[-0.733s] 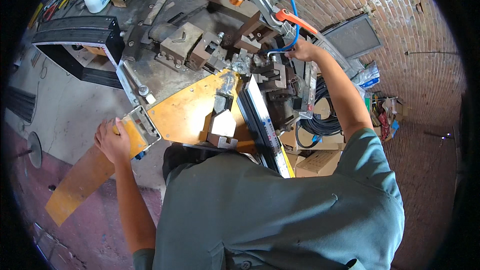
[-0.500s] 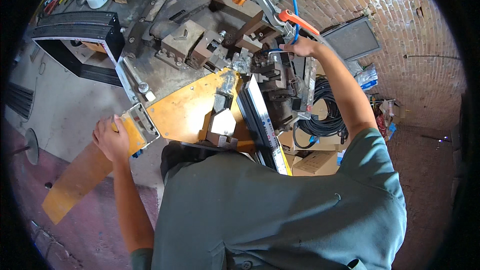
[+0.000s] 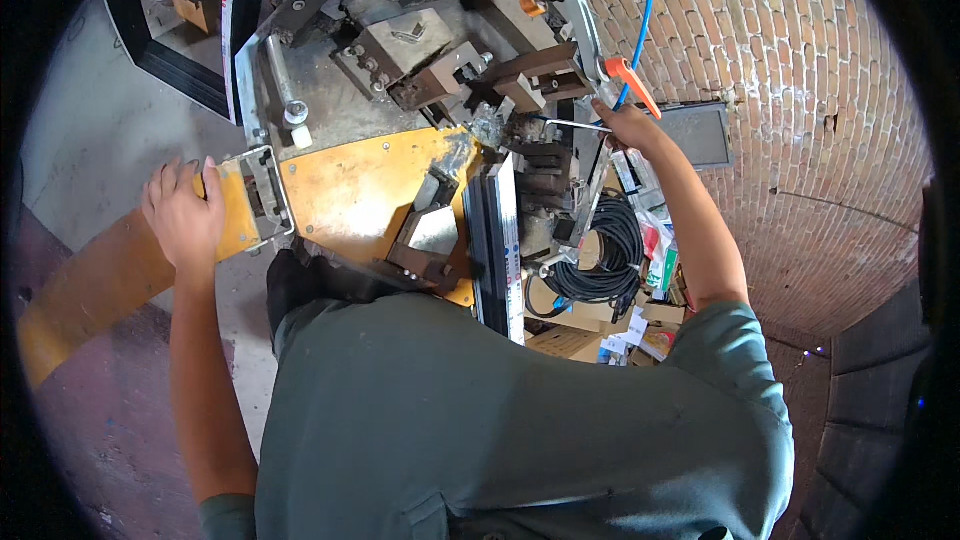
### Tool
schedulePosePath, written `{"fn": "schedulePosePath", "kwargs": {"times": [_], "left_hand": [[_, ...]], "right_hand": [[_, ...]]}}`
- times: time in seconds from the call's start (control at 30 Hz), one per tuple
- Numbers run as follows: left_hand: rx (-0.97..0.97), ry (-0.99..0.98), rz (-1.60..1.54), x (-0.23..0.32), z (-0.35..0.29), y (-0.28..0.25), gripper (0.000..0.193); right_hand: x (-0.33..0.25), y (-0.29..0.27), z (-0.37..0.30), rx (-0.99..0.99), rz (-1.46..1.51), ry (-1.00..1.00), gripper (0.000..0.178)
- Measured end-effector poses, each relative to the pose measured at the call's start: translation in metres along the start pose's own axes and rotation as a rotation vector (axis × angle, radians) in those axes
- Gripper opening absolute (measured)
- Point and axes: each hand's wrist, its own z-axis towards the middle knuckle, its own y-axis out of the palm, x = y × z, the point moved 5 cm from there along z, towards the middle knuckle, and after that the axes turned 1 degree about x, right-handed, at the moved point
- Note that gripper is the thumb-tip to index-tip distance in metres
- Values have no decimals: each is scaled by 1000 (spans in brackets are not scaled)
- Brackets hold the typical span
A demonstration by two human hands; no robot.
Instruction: The person operates a miter saw to cut a metal profile, then assembles the cut piece with other metal components on the saw table. They use a wrench to tighten bolts and secure the parts together, repeatedly adjusting and checking the alignment of the assembled frame.
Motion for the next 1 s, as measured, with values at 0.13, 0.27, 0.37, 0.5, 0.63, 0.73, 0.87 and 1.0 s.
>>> {"fn": "schedulePosePath", "kwargs": {"times": [0.13,0.27,0.37,0.5,0.63,0.73,0.87,1.0], "left_hand": [[-6,-20,-15,1,1,2,38],[-52,-56,4,-2,-1,7,39],[-88,-61,45,-5,-1,12,38],[-113,-48,97,-8,-1,18,39],[-109,-42,75,-12,-3,22,39],[-98,-20,73,-14,-3,23,40],[-114,-16,72,-13,-2,21,40],[-131,-2,72,-8,0,16,41]], "right_hand": [[-21,-7,-14,-11,-230,-97,67],[-30,-7,-22,91,-510,-157,67],[-25,-6,-19,134,-466,-124,66],[-14,-5,-13,102,-269,-123,60],[-3,3,-14,204,-199,-153,57],[9,6,-12,310,-127,-153,55],[24,12,-4,266,-3,-272,56],[35,24,7,193,27,-369,59]]}}
